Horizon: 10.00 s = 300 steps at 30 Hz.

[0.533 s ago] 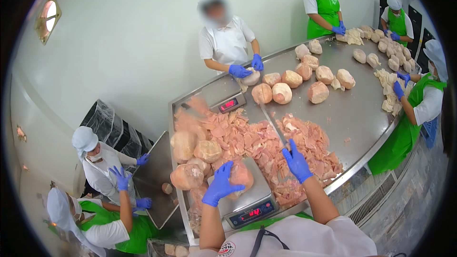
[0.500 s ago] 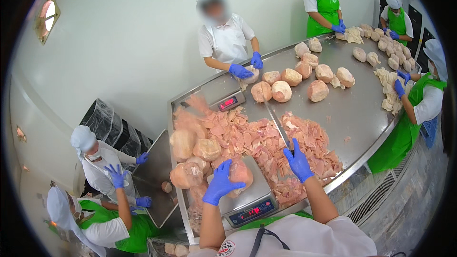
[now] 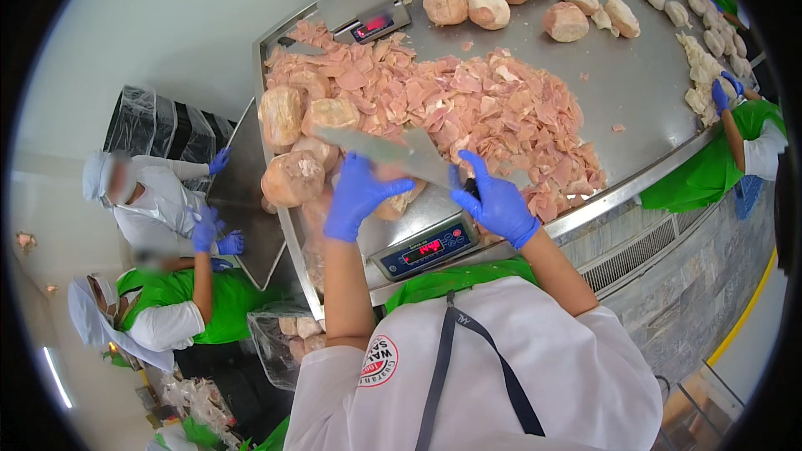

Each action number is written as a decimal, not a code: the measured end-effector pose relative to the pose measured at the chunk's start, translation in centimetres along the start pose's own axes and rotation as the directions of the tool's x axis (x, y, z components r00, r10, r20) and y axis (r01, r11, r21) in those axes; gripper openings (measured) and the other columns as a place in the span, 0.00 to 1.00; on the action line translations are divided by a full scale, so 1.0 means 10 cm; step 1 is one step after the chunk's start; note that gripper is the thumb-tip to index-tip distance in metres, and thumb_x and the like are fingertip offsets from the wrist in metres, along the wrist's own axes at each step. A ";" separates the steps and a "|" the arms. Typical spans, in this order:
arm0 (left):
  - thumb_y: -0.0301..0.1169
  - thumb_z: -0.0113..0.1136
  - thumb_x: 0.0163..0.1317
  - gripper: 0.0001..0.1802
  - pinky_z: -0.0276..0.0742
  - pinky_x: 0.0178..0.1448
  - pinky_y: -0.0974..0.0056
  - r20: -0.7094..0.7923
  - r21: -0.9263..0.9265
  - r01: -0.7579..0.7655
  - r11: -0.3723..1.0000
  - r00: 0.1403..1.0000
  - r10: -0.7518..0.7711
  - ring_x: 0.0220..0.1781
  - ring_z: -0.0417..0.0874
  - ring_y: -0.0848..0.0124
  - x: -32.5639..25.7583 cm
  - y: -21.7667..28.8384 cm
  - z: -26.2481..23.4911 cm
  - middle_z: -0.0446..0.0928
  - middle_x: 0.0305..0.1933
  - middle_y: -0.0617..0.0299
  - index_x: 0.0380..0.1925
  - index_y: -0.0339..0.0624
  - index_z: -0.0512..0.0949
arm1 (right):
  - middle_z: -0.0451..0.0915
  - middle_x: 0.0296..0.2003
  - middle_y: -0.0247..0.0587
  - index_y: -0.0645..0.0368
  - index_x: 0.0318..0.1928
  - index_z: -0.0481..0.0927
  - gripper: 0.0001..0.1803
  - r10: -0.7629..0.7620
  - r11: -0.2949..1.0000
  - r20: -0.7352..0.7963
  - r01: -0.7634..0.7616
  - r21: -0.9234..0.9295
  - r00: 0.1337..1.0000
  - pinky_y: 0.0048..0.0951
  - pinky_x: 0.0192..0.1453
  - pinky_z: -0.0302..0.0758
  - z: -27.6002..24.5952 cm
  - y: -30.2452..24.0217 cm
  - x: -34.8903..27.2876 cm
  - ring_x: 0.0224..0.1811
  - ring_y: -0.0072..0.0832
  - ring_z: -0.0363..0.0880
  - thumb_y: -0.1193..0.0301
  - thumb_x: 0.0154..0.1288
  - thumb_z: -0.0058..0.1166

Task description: The person trims fat from raw meat portions using a knife while weighing each piece on a digital scale. Trimmed fat is placed on the table, and finished portions are moved aside. Other workers in the background perform similar trimming tasks.

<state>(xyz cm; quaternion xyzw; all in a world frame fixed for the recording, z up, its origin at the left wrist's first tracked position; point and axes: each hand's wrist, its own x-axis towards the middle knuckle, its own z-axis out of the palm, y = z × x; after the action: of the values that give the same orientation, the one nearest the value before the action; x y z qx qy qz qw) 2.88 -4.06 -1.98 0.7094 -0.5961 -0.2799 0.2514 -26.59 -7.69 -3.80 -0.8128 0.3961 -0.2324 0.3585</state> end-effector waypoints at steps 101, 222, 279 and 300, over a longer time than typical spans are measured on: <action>0.49 0.89 0.33 0.65 0.68 0.74 0.55 -0.048 -0.293 -0.051 0.955 0.998 0.039 0.68 0.72 0.55 -0.13 0.43 0.14 0.70 0.64 0.47 0.69 0.33 0.63 | 0.73 0.67 0.51 0.53 0.80 0.53 0.42 -0.145 0.891 0.207 0.037 0.453 0.967 0.39 0.69 0.68 0.25 0.19 0.37 0.66 0.40 0.74 0.53 0.74 0.53; 0.52 0.67 0.57 0.33 0.45 0.78 0.27 -0.547 0.361 -0.251 0.898 0.723 0.422 0.76 0.64 0.49 -1.12 0.19 0.81 0.74 0.68 0.66 0.63 0.62 0.78 | 0.81 0.49 0.43 0.55 0.81 0.50 0.46 -0.051 0.767 0.070 -0.006 0.641 0.996 0.30 0.49 0.81 0.71 -0.20 0.97 0.43 0.28 0.81 0.83 0.67 0.58; 0.24 0.62 0.69 0.21 0.70 0.68 0.64 -0.789 -0.482 -0.138 0.865 0.497 -0.361 0.60 0.75 0.72 -2.45 -0.46 -0.52 0.76 0.60 0.62 0.62 0.40 0.75 | 0.74 0.26 0.40 0.52 0.80 0.50 0.43 0.165 0.985 -0.050 -0.161 0.063 0.985 0.35 0.36 0.73 -0.03 0.39 0.03 0.27 0.30 0.70 0.57 0.75 0.58; 0.51 0.79 0.45 0.55 0.69 0.70 0.48 -0.241 0.402 -0.106 0.909 0.946 0.217 0.64 0.72 0.42 -0.69 0.41 0.38 0.69 0.66 0.39 0.67 0.30 0.65 | 0.80 0.22 0.40 0.52 0.78 0.57 0.45 -0.137 0.990 0.036 0.135 0.042 0.990 0.40 0.29 0.75 -0.06 -0.05 -0.44 0.21 0.41 0.80 0.52 0.69 0.62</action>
<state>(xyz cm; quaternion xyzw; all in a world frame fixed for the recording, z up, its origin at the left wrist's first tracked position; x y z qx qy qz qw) -3.57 1.97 -1.14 0.7247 -0.6548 -0.0322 0.2120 -29.26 -4.18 -3.50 -0.8351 0.3280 -0.2481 0.3655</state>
